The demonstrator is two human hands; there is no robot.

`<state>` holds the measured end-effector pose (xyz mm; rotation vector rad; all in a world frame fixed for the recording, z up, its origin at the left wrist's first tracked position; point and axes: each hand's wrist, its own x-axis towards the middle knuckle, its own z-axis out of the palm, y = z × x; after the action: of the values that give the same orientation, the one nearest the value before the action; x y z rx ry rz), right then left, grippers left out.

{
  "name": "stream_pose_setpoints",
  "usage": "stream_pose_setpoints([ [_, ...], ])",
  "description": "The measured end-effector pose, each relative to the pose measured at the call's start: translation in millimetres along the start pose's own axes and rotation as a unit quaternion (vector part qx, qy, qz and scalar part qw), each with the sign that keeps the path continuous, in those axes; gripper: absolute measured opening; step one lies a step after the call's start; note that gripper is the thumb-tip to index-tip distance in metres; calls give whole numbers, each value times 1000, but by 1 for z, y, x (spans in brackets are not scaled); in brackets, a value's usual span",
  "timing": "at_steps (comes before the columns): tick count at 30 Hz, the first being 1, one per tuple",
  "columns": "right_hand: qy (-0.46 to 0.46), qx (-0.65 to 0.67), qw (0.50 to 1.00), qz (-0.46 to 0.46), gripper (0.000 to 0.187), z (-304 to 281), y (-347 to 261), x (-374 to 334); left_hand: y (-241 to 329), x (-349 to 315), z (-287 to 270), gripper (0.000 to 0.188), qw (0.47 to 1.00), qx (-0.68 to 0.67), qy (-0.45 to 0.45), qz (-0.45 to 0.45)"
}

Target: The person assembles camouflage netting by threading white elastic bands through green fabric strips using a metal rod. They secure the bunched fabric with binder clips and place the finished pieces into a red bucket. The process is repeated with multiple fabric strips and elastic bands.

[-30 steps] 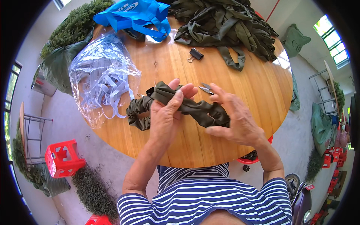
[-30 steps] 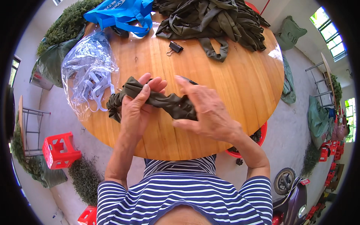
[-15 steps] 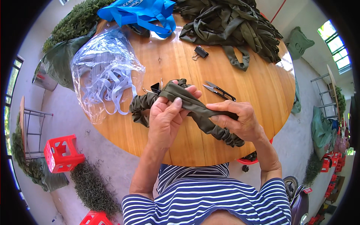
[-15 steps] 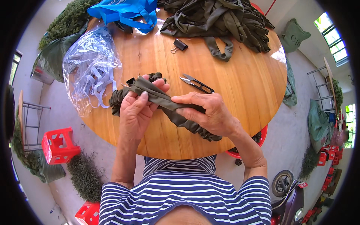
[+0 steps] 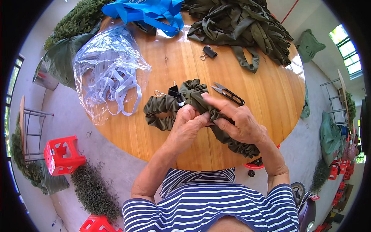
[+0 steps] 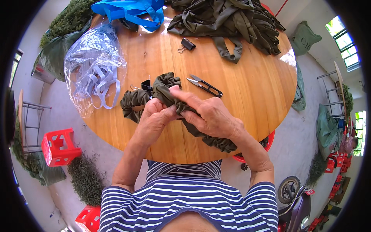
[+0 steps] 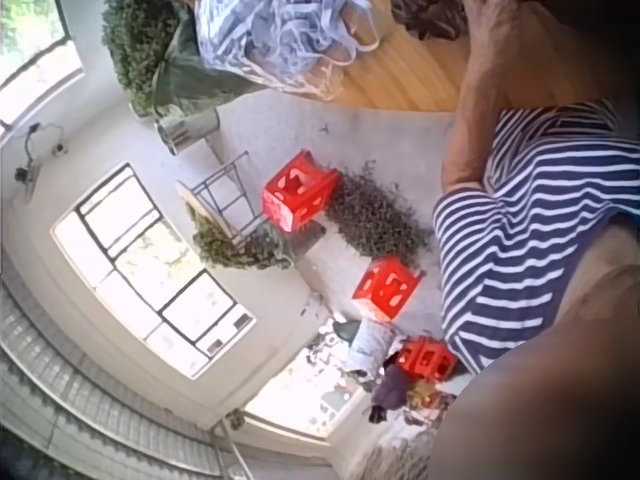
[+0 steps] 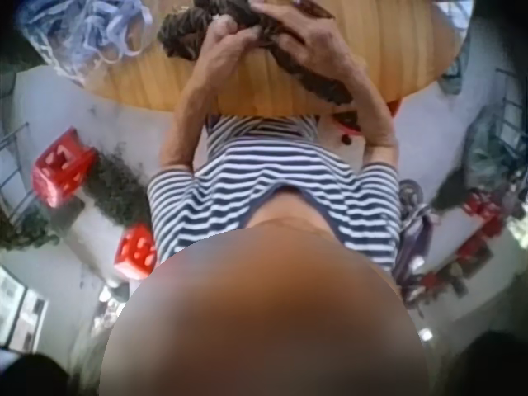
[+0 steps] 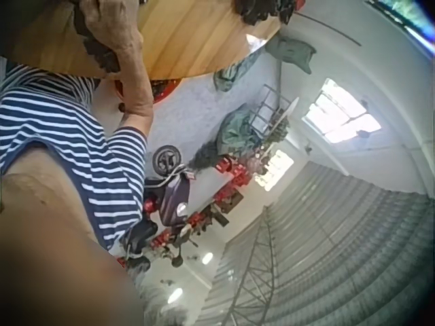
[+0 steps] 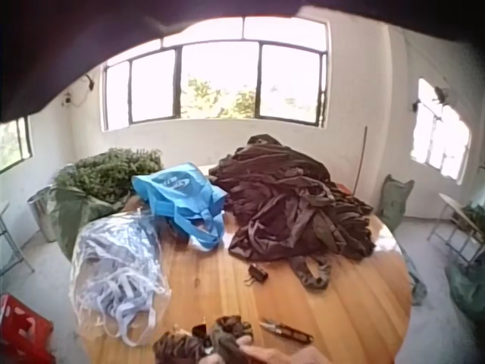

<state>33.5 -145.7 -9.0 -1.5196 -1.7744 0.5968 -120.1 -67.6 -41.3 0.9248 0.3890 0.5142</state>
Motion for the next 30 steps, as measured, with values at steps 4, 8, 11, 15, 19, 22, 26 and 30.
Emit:
stream_pose_setpoints([
  [4,12,-84,994,-62,37,-8,2,-1,4,-3,7,41,982,-185,13,-23],
  [8,-31,-50,997,-48,36,-17,-5,-7,-2,-11,12,44,967,-248,46,47],
  [11,-102,-9,995,-2,35,-24,-6,-11,-6,-16,13,51,982,-156,44,101],
  [15,-128,107,985,33,37,-29,-10,-10,-3,-19,6,57,994,-74,-19,76],
  [19,-123,180,973,74,28,-25,-7,-10,2,-20,5,60,999,-14,-37,26],
  [22,-101,256,948,162,21,-9,-1,-16,-11,-18,7,57,999,34,5,29],
  [26,-106,288,928,212,15,-6,1,-11,-9,-17,6,48,996,88,35,2],
  [30,-62,443,879,169,15,-6,10,-13,4,-23,17,40,945,-327,20,-14],
])
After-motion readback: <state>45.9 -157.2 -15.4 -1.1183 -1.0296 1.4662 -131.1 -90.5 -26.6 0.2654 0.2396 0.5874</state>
